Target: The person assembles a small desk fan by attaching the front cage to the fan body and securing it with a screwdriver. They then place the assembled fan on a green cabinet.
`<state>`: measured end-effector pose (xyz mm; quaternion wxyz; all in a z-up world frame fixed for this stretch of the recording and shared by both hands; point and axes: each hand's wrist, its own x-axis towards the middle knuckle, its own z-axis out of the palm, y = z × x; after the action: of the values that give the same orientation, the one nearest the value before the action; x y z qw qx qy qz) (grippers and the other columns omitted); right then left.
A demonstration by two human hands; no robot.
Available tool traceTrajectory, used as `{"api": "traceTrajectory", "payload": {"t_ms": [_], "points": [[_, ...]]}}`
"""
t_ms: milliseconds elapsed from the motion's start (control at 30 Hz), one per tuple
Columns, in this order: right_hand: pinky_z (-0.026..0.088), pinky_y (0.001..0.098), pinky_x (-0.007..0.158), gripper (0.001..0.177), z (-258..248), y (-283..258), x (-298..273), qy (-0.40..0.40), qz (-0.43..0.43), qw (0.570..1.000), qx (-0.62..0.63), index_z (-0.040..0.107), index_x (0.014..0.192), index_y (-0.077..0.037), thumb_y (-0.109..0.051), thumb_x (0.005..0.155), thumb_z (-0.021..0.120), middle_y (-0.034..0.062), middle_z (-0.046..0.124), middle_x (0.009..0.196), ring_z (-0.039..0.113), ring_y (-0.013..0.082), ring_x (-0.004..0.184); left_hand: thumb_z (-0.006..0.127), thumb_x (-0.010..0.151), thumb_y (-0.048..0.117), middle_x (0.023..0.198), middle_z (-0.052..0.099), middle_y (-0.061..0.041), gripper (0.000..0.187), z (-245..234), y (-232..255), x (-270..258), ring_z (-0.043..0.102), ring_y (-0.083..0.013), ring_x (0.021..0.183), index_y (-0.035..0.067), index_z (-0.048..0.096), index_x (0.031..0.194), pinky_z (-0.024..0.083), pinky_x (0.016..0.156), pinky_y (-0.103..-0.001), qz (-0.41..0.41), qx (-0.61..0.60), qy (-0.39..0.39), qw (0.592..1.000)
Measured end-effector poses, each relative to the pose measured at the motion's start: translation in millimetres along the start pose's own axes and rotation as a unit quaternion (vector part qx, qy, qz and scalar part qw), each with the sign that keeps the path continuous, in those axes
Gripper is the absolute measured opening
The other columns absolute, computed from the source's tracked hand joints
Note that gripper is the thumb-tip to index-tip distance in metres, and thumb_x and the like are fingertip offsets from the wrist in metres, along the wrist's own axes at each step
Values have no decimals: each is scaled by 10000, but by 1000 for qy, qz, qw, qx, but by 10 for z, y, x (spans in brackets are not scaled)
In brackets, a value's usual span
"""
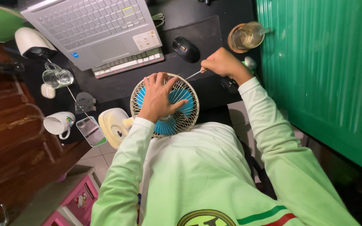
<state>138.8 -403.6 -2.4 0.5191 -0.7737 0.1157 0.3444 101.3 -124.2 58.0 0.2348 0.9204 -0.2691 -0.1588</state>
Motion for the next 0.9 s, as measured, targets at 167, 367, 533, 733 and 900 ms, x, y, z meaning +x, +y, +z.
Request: {"api": "traceTrajectory", "payload": {"t_ms": [167,367,533,733,900], "points": [[412,264,503,205,33,-66,-6,3,-106,994,-17,812,813,-45,-227,834,720,22,653,551,507,57,509,834,739,532,1182,521,-153,672,18,-25,-11,450,-383,1165,118,667,1241,330,1014,-592,-1,-24,18,1000],[403,287,488,225,68,-224,-122,31,-77,993,-81,805,820,-46,-260,814,738,72,611,529,500,86,482,819,788,525,1263,518,-151,605,49,-76,-81,450,-375,1227,128,672,1219,315,1065,-606,3,-34,41,999],[463,298,519,246,200,-365,-282,69,-88,989,-98,787,846,-29,-269,823,736,103,653,564,577,111,504,783,795,553,1353,504,-159,710,76,-67,-106,433,-396,1268,136,644,1352,280,1065,-664,6,-11,24,1000],[500,304,551,246,244,-466,-409,119,-109,977,-143,788,863,-37,-276,825,742,136,672,621,652,152,520,764,803,603,1438,506,-129,690,72,-57,-115,424,-410,1300,157,640,1315,263,1080,-682,3,-6,32,999],[487,293,539,248,254,-351,-286,102,-70,985,-124,785,832,-31,-276,823,746,123,668,589,633,134,514,777,773,578,1350,580,-76,650,80,-22,-91,426,-409,1295,147,669,1248,254,1054,-711,2,-18,43,999]]}}
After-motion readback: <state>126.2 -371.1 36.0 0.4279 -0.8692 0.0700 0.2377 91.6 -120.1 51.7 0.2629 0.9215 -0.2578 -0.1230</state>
